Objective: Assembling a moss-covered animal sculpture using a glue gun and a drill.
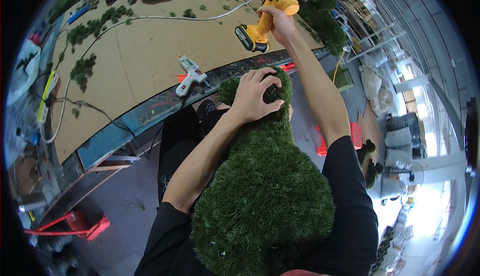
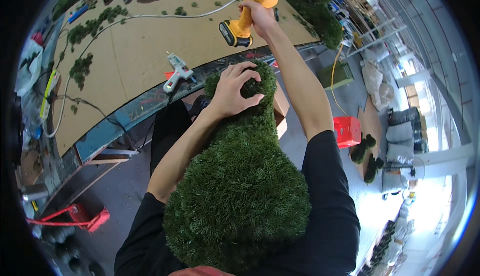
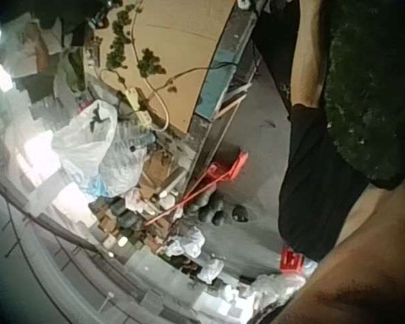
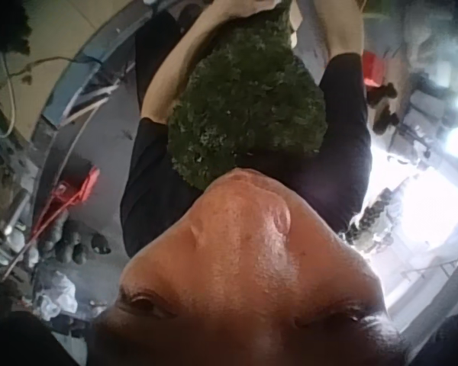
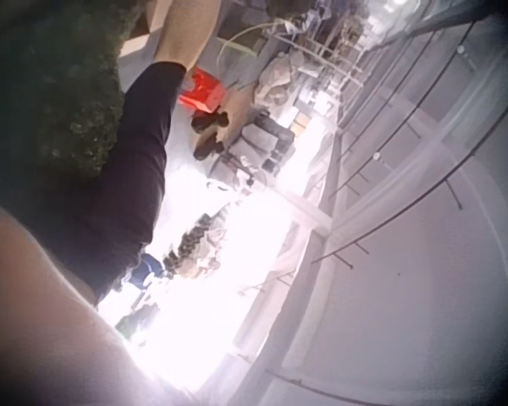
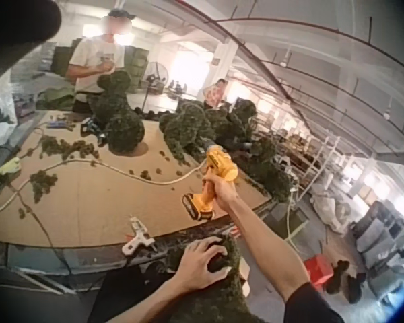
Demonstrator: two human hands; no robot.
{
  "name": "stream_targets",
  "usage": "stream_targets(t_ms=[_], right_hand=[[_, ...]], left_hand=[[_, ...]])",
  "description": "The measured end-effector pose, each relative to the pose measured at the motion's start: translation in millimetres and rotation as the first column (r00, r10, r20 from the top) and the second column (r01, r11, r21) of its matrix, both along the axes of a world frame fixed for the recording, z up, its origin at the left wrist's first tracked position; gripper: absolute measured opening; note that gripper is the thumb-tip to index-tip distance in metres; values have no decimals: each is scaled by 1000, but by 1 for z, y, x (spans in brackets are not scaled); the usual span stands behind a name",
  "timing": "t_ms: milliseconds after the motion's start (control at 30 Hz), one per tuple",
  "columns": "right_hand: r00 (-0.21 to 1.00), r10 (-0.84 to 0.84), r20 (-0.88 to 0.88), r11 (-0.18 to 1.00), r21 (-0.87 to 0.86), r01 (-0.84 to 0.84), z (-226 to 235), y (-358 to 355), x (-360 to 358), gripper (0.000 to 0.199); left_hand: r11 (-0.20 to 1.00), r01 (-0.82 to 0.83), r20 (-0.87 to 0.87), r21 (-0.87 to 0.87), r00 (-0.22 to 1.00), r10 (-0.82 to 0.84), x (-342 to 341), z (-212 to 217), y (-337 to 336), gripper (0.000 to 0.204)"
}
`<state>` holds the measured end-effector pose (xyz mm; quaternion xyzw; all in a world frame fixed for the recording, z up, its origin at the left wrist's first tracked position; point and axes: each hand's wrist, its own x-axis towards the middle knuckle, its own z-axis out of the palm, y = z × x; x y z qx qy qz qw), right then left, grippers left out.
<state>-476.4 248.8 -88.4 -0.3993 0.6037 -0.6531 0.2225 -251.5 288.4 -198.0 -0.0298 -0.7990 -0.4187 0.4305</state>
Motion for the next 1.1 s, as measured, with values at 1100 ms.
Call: stream_targets(t_ms=[1100], right_hand=[[986,165,-12,793,596,-126,-43,-25,34,72]], left_hand=[[998,67,-1,17,998,-67,-8,-7,0,42]])
